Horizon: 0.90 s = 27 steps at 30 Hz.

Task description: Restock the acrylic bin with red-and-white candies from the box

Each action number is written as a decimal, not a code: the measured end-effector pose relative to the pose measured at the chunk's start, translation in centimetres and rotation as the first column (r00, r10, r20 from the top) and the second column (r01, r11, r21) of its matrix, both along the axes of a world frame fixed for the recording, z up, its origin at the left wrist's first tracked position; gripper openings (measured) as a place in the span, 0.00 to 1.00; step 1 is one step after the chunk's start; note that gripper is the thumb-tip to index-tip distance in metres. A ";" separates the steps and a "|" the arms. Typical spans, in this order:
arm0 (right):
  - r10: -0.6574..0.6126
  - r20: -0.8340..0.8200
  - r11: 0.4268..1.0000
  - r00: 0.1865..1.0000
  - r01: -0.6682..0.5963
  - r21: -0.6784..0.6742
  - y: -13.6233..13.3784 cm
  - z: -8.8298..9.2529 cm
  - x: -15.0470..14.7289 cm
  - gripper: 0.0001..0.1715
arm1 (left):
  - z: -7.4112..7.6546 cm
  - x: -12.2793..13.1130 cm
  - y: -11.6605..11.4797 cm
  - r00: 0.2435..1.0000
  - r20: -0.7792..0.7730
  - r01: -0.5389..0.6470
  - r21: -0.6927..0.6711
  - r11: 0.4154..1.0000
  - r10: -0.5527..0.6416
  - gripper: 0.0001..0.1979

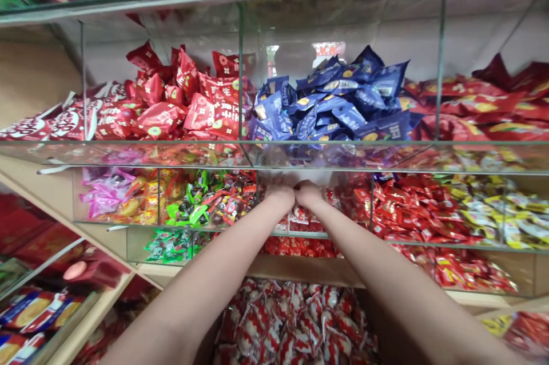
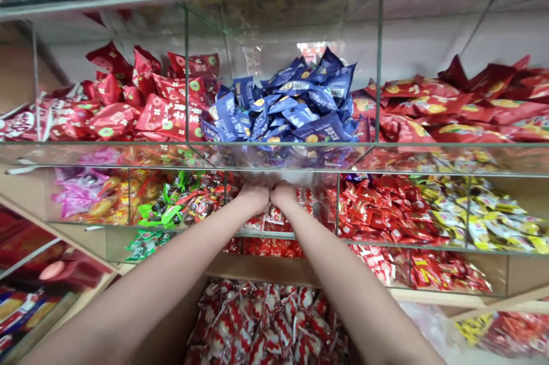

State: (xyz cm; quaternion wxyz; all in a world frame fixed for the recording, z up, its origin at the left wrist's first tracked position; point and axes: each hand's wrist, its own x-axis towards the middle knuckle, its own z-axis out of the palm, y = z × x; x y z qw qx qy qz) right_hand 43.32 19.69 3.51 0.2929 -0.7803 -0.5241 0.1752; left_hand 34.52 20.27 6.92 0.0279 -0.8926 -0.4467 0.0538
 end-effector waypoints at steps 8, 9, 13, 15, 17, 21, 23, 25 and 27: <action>0.008 0.183 0.996 0.983 -0.025 0.087 -3.8 2.5 1.5 0.15 | -0.9 0.3 0.8 0.999 -0.044 -0.022 0.014 1.000 0.023 0.21; 0.025 0.209 0.995 0.978 -0.044 0.088 -4.8 2.6 1.8 0.15 | -0.9 0.3 0.7 0.999 -0.041 -0.027 0.016 1.000 0.028 0.22; 0.105 0.301 0.994 0.948 -0.112 0.006 -7.7 1.9 3.0 0.10 | -0.9 0.6 0.5 1.000 0.004 -0.023 0.021 1.000 0.023 0.30; 0.143 0.325 0.989 0.935 -0.142 -0.027 -8.1 1.6 3.4 0.09 | -0.4 0.8 0.3 0.999 0.044 -0.008 0.027 1.000 0.007 0.33; 0.157 0.337 0.987 0.928 -0.156 -0.030 -8.5 1.9 3.4 0.09 | 0.4 0.6 -0.4 0.995 0.095 0.022 0.040 0.999 -0.026 0.31; 0.187 0.259 0.973 0.948 -0.215 0.088 -12.4 3.7 1.9 0.08 | 2.7 -3.3 -5.0 0.962 0.206 0.168 0.078 0.983 -0.181 0.17; 0.350 0.054 0.915 0.935 -0.354 0.196 -16.3 3.9 0.6 0.08 | 3.1 -6.9 -8.7 0.887 0.300 0.339 0.093 0.936 -0.351 0.14; 0.567 -0.151 0.824 0.810 -0.550 0.137 -20.2 2.6 -1.0 0.10 | 2.4 -10.5 -12.5 0.776 0.394 0.538 -0.006 0.843 -0.492 0.13; 0.642 -0.228 0.748 0.732 -0.663 -0.023 -22.9 -0.1 -2.7 0.11 | 0.3 -13.2 -15.3 0.804 0.385 0.563 -0.251 0.788 -0.452 0.11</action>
